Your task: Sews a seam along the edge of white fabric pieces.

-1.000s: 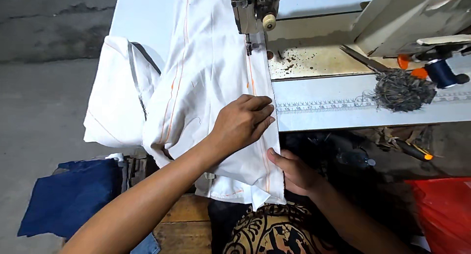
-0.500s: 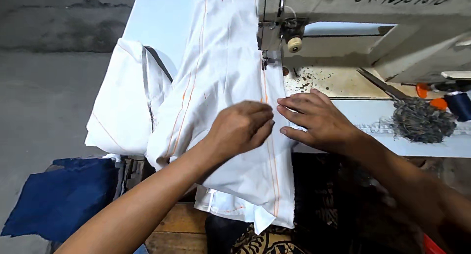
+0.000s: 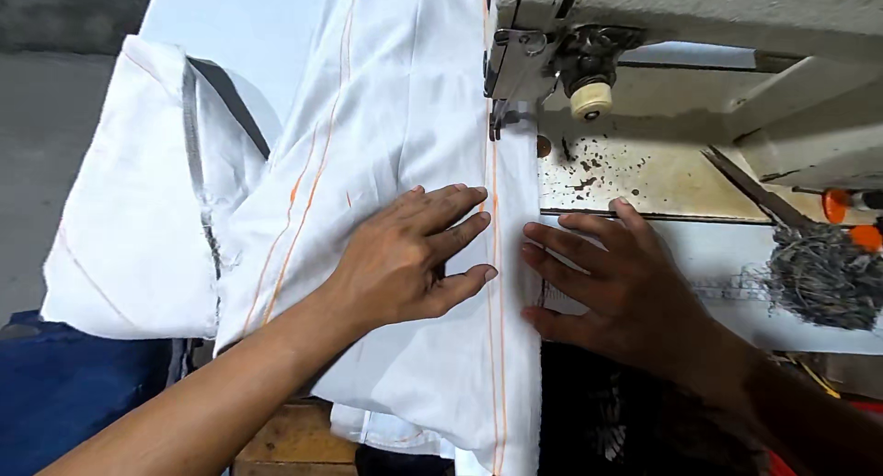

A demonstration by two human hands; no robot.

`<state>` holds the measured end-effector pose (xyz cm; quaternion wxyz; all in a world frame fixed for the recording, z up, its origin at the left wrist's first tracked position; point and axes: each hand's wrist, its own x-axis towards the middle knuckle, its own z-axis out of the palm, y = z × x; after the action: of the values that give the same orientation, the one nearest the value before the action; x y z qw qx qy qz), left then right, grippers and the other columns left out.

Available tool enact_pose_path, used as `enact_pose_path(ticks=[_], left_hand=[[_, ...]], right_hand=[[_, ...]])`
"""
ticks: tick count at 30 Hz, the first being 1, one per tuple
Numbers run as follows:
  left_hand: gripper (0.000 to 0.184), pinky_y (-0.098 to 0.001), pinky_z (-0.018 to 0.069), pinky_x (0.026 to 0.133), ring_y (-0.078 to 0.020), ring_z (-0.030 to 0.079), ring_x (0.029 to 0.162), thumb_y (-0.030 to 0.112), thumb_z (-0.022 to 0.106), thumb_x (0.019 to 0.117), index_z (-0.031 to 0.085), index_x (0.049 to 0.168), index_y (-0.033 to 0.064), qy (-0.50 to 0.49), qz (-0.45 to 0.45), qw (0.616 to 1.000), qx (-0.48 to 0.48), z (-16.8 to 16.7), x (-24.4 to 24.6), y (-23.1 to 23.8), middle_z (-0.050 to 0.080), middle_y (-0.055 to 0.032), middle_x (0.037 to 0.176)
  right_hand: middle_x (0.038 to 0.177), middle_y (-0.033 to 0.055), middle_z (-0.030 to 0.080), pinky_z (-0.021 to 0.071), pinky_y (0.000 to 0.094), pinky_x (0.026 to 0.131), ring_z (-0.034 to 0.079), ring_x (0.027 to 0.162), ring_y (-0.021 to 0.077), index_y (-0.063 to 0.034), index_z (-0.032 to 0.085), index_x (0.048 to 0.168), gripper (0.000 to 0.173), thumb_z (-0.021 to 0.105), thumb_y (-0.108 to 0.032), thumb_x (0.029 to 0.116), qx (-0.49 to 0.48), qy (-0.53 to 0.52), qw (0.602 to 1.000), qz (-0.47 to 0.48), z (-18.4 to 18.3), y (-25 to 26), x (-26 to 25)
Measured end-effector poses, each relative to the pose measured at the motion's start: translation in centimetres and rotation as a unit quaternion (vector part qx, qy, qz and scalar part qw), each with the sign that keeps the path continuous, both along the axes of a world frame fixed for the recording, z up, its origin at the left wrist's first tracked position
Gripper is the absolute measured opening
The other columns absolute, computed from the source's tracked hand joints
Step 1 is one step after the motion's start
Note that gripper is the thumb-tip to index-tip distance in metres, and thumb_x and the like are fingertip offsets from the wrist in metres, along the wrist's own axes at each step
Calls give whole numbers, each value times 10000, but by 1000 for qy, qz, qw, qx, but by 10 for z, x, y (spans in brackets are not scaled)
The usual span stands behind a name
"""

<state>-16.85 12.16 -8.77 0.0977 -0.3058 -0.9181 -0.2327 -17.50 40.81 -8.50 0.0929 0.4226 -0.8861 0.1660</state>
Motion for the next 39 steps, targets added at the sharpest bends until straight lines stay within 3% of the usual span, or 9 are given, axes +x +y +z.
enact_pose_path(ticks=[17, 23, 29, 33, 35, 37, 39], left_hand=[[535, -444, 449, 1131, -200, 569, 1355, 539, 565, 972, 732, 1290, 143, 35, -27, 999, -18, -2, -63, -14, 615, -80, 1448], [550, -447, 459, 1117, -208, 589, 1331, 554, 557, 962, 739, 1276, 141, 38, -20, 999, -16, 0, -83, -15, 626, -75, 1434], [635, -383, 490, 1028, -205, 634, 1237, 610, 535, 927, 733, 1285, 124, 55, -32, 998, -25, 4, -106, -18, 663, -82, 1376], [641, -385, 502, 1001, -207, 638, 1230, 616, 524, 920, 733, 1286, 132, 56, -27, 997, -37, 6, -115, -19, 654, -77, 1391], [634, -390, 517, 960, -218, 653, 1191, 611, 519, 920, 746, 1261, 127, 62, -20, 997, -43, 7, -118, -18, 661, -80, 1380], [637, -398, 522, 931, -227, 657, 1163, 617, 519, 919, 755, 1240, 120, 63, -17, 997, -46, 8, -120, -17, 665, -81, 1371], [644, -409, 531, 896, -234, 660, 1137, 624, 524, 914, 759, 1225, 110, 63, -22, 997, -43, 9, -124, -18, 668, -91, 1359]], right_hand=[[1430, -28, 625, 259, 636, 1175, 534, 1352, 247, -228, 734, 1286, 525, 540, -610, 982, 7, 17, 1000, -14, 2, -13, -50], [1378, 15, 664, 349, 651, 1074, 583, 1287, 289, -239, 713, 1327, 546, 544, -617, 971, 7, 2, 1000, -17, 3, -15, -72], [1360, 19, 675, 311, 710, 1112, 591, 1302, 277, -254, 736, 1287, 552, 530, -649, 962, 16, -29, 999, -25, 7, -18, -93], [1279, 37, 707, 354, 620, 1116, 570, 1305, 265, -253, 764, 1236, 520, 573, -641, 948, -14, -37, 999, -20, 4, -15, -106], [1213, 33, 726, 402, 586, 1065, 576, 1280, 270, -287, 735, 1286, 566, 513, -687, 952, 26, -55, 997, -39, 8, -15, -110], [1236, 28, 720, 444, 590, 1014, 589, 1271, 272, -339, 680, 1360, 651, 426, -758, 931, 97, -91, 989, -68, 15, -16, -114], [1295, 13, 692, 380, 606, 1078, 549, 1320, 265, -358, 683, 1349, 697, 404, -808, 894, 118, -113, 983, -82, 16, -17, -119]])
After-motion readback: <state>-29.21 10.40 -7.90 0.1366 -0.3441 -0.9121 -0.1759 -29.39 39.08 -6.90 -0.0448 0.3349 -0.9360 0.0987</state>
